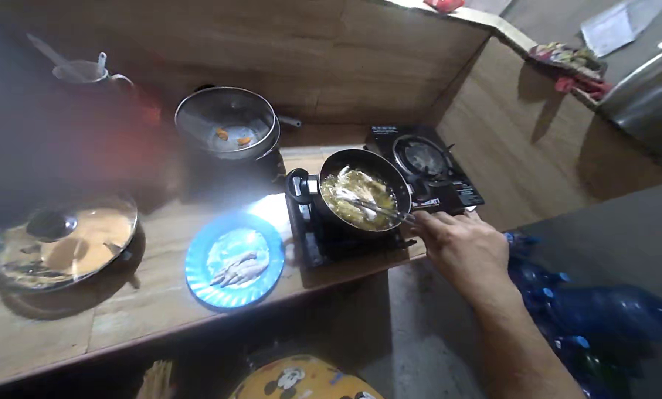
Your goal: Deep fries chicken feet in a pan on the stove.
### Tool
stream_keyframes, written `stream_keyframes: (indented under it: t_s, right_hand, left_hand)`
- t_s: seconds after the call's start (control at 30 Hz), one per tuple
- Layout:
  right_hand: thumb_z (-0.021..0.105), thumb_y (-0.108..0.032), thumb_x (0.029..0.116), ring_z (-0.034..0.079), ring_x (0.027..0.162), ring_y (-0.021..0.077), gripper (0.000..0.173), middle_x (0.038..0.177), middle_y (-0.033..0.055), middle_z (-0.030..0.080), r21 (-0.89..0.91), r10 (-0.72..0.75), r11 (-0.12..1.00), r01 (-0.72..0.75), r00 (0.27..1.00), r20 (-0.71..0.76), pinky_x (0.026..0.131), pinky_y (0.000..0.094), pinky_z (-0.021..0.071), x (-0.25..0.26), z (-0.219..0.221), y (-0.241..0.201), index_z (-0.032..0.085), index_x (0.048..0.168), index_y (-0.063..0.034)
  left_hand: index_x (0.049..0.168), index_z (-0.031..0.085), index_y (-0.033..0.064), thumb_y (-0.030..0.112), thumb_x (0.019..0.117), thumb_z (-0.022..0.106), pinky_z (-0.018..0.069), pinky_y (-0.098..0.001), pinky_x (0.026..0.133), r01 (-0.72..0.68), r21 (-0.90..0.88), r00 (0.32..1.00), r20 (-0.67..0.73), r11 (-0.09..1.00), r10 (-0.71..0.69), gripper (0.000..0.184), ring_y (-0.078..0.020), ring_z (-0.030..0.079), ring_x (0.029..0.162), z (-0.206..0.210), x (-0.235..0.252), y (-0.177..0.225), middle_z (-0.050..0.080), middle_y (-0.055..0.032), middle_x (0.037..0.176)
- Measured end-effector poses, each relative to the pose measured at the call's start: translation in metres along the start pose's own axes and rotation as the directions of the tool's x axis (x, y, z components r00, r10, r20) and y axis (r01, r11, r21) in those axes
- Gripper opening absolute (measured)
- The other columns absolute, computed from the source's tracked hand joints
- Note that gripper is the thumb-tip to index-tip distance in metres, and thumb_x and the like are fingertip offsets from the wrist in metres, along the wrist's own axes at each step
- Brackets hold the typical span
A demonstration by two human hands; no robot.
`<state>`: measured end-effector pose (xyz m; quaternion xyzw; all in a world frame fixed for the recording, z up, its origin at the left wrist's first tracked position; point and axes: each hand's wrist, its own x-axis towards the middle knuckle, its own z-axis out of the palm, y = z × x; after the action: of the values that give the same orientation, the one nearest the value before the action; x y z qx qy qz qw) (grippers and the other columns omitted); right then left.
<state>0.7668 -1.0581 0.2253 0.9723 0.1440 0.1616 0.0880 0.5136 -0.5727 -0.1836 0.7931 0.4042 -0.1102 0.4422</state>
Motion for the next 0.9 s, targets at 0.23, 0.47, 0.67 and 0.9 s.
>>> stream_keyframes:
  t_s: [0.23,0.47,0.67,0.9]
  right_hand:
    - [0.080,-0.019,0.0925,0.070,0.096,0.0488,0.040,0.107,0.0261,0.071,0.025,0.134,0.990,-0.140,0.977,0.167,0.075,0.0642,0.0550,-0.004,0.010,-0.001,0.069,0.126,0.0013]
    - [0.079,-0.018,0.0904,0.074,0.091,0.0390,0.032,0.100,0.0179,0.076,0.300,-0.162,0.947,0.112,0.975,0.150,0.077,0.0566,0.0596,-0.001,0.042,-0.101,0.074,0.119,-0.0043]
    - [0.059,-0.003,0.0996,0.066,0.115,0.0403,0.031,0.123,0.0205,0.070,0.391,-0.416,0.887,0.245,0.791,0.448,0.099,0.0568,0.0500,0.038,0.098,-0.182,0.066,0.129,0.0014]
    - [0.053,0.001,0.1005,0.066,0.111,0.0395,0.023,0.115,0.0224,0.071,0.323,-0.530,0.848,0.420,0.693,0.488,0.095,0.0546,0.0491,0.074,0.105,-0.214,0.069,0.116,0.0064]
  left_hand:
    - [0.152,0.036,-0.0100,0.011,0.0907,0.073,0.0374,-0.0487,0.117,0.060,0.040,0.994,0.092,0.997,-0.064,0.074,-0.0393,0.050,0.138,-0.015,-0.028,0.064,0.049,-0.0328,0.147]
    - [0.149,0.042,-0.0087,0.009,0.0902,0.075,0.0406,-0.0569,0.112,0.129,0.009,0.991,0.046,0.992,-0.130,0.070,-0.0441,0.054,0.131,-0.016,-0.044,0.065,0.054,-0.0334,0.140]
    - [0.150,0.041,-0.0078,0.011,0.0907,0.075,0.0411,-0.0576,0.111,0.187,-0.018,0.982,0.012,0.982,-0.187,0.071,-0.0444,0.055,0.129,-0.018,-0.057,0.046,0.055,-0.0330,0.139]
    - [0.152,0.037,-0.0093,0.007,0.0905,0.073,0.0386,-0.0498,0.115,0.181,-0.050,0.983,-0.009,0.982,-0.182,0.073,-0.0406,0.051,0.136,-0.021,-0.075,0.028,0.051,-0.0328,0.145]
